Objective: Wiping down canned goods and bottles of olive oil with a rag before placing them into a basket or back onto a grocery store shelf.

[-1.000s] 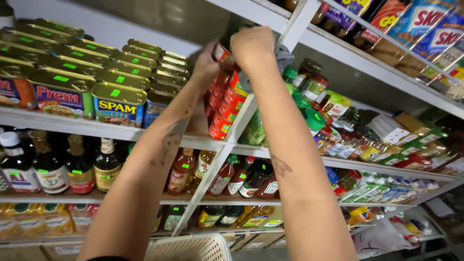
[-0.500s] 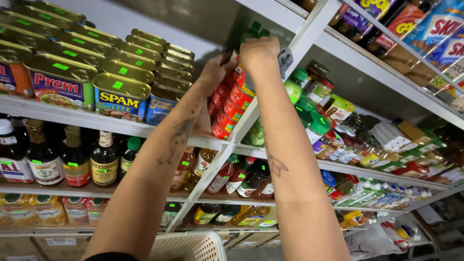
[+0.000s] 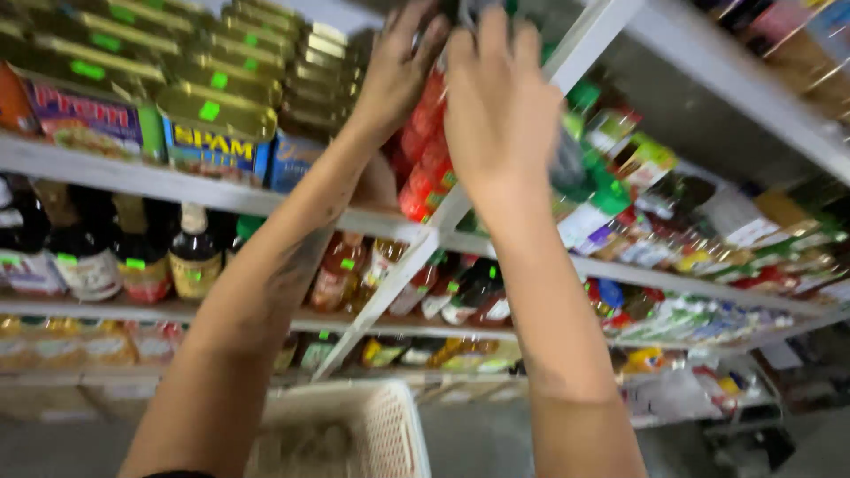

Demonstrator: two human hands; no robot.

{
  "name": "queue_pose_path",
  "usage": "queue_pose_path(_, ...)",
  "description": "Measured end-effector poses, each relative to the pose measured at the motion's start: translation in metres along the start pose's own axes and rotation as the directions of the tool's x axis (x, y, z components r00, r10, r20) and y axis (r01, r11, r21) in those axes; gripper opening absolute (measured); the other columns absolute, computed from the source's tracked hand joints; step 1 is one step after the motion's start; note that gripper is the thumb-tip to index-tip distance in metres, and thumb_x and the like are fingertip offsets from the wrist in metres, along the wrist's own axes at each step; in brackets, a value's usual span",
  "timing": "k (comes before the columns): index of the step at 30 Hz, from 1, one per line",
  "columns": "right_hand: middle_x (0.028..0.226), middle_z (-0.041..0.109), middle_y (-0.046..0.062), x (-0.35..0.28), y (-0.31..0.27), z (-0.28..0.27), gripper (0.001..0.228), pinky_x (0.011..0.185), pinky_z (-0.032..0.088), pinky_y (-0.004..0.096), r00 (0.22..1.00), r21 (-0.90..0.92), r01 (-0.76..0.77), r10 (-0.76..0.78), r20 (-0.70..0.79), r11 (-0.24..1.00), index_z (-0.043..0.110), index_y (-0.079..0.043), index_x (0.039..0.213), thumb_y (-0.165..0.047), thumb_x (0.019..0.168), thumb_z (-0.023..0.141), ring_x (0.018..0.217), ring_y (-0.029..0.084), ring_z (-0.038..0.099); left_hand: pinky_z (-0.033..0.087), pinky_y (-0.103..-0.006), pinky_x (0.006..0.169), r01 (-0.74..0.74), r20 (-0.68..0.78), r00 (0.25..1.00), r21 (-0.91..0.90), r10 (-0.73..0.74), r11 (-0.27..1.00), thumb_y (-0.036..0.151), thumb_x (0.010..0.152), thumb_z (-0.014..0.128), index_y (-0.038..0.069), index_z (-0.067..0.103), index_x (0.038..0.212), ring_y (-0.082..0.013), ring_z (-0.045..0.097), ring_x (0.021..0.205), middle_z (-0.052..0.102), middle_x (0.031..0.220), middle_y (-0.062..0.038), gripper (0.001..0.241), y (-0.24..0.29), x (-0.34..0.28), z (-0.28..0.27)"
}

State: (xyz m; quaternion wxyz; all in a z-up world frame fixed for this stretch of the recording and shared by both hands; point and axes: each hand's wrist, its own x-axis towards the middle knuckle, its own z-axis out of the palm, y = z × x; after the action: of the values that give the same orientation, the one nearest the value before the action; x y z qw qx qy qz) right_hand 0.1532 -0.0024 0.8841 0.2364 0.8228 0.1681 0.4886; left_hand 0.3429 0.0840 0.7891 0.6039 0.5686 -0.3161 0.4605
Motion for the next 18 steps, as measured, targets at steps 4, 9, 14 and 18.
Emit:
queue_pose_path(4, 0.125, 0.062, 0.013, -0.109, -0.025, -0.038, 0.024, 0.073, 0.058, 0.044, 0.999, 0.293, -0.019, 0.008, 0.036, 0.956, 0.069, -0.008, 0.119, -0.009, 0.095, 0.069, 0.106, 0.032, 0.063, 0.049, -0.0415, 0.097, 0.272, 0.229, 0.908, 0.313, -0.35, 0.91, 0.036, 0.109, 0.062, -0.001, 0.065, 0.114, -0.0346, 0.062, 0.108, 0.066, 0.108, -0.022, 0.038, 0.098, -0.038, -0.056)
queue_pose_path(9, 0.115, 0.069, 0.008, -0.242, -0.08, 0.043, 0.034, 0.087, 0.053, 0.041, 0.791, 0.759, -0.322, -0.28, 0.544, 0.566, 0.07, -0.013, 0.106, -0.036, 0.083, 0.081, 0.109, 0.029, 0.067, 0.053, -0.0309, 0.074, 0.363, 0.245, 0.916, -0.168, -0.318, 0.916, 0.029, 0.115, 0.062, 0.002, 0.068, 0.115, -0.0158, 0.061, 0.079, 0.07, 0.094, -0.007, 0.027, 0.143, -0.143, -0.09)
queue_pose_path(14, 0.121, 0.068, 0.016, -0.475, -0.186, 0.213, 0.06, 0.087, 0.053, 0.045, 0.464, 0.574, -0.747, -0.356, 0.811, 0.336, 0.064, -0.006, 0.125, -0.043, 0.08, 0.081, 0.108, 0.035, 0.067, 0.052, -0.0376, 0.064, 0.659, 0.588, 0.523, 0.18, -0.617, 0.73, 0.035, 0.099, 0.065, 0.005, 0.074, 0.102, -0.0273, 0.066, 0.071, 0.072, 0.084, -0.014, 0.031, 0.082, -0.373, -0.092)
queue_pose_path(18, 0.112, 0.073, 0.016, -0.642, -0.254, 0.271, 0.05, 0.085, 0.054, 0.048, 0.247, 0.345, -0.783, -0.251, 0.936, 0.517, 0.069, -0.009, 0.117, -0.038, 0.079, 0.082, 0.101, 0.035, 0.07, 0.049, -0.0498, 0.071, 0.636, 0.396, 0.109, 0.677, -0.912, 0.37, 0.039, 0.098, 0.066, 0.008, 0.074, 0.103, -0.0371, 0.067, 0.083, 0.074, 0.09, -0.018, 0.032, -0.011, -0.679, -0.134)
